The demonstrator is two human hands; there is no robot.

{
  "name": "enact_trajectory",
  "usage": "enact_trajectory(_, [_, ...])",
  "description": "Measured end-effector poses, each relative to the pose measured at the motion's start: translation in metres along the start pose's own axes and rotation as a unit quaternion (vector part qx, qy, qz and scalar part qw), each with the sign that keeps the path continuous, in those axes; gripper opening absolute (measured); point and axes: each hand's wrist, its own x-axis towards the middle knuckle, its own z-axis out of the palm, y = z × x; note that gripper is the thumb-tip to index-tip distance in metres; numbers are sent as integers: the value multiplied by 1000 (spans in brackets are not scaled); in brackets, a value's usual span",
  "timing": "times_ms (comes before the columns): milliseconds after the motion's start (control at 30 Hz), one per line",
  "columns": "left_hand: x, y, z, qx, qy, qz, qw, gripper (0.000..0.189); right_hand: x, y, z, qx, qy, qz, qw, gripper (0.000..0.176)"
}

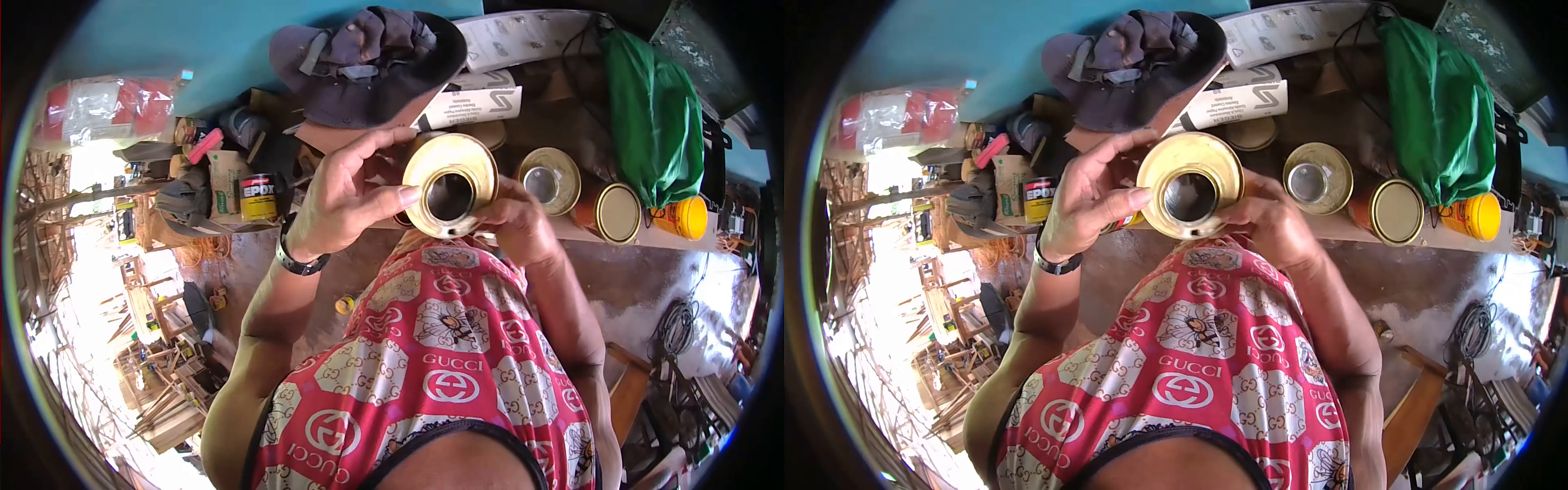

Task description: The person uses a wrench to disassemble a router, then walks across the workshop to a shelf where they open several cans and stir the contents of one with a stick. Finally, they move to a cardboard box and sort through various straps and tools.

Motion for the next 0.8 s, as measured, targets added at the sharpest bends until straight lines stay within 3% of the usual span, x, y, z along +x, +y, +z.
enact_trajectory(67, [2,-22,4,-61,-11,-9,998,62,-3,-17,-19,-128,-29,-7,991,47])
enact_trajectory(133, [4,-30,11,-199,-23,-115,973,59,-4,-42,-41,-350,-40,-25,936,41])
enact_trajectory(167, [6,-27,20,-212,-40,-151,965,57,9,-37,-69,-497,-161,-282,805,33])
enact_trajectory(200, [9,-32,26,-213,-57,-154,963,57,0,-64,-53,-564,-169,-157,793,65])
enact_trajectory(267, [15,-46,35,-227,-93,-172,954,53,-6,-98,-22,-576,-132,-61,804,58])
enact_trajectory(300, [17,-45,42,-241,-101,-166,951,47,0,-92,-48,-660,-114,-147,728,54])
enact_trajectory(333, [19,-48,48,-241,-111,-166,950,47,-8,-100,-31,-671,-75,-115,728,51])
enact_trajectory(400, [23,-54,58,-271,-100,-106,952,47,-5,-107,-18,-507,-97,-76,853,48])
enact_trajectory(433, [24,-49,62,-293,-86,-98,947,47,-6,-108,-18,-510,-94,-78,851,48])
enact_trajectory(500, [27,-54,67,-282,-52,-68,956,46,-7,-106,-18,-494,35,-177,851,49])
enact_trajectory(533, [30,-57,66,-271,-15,-38,962,45,-9,-107,-17,-496,33,-180,849,49])
enact_trajectory(600, [33,-57,60,-244,-20,-37,969,44,-14,-105,-14,-380,143,-227,885,52])
enact_trajectory(633, [35,-54,61,-274,-13,-24,961,43,-19,-103,-11,-371,180,-239,879,49])
enact_trajectory(733, [39,-50,60,-305,10,-4,952,43,-29,-94,-13,-386,220,-272,854,47])
enact_trajectory(800, [40,-41,58,-312,48,10,949,44,-33,-87,-17,-366,204,-267,868,44])
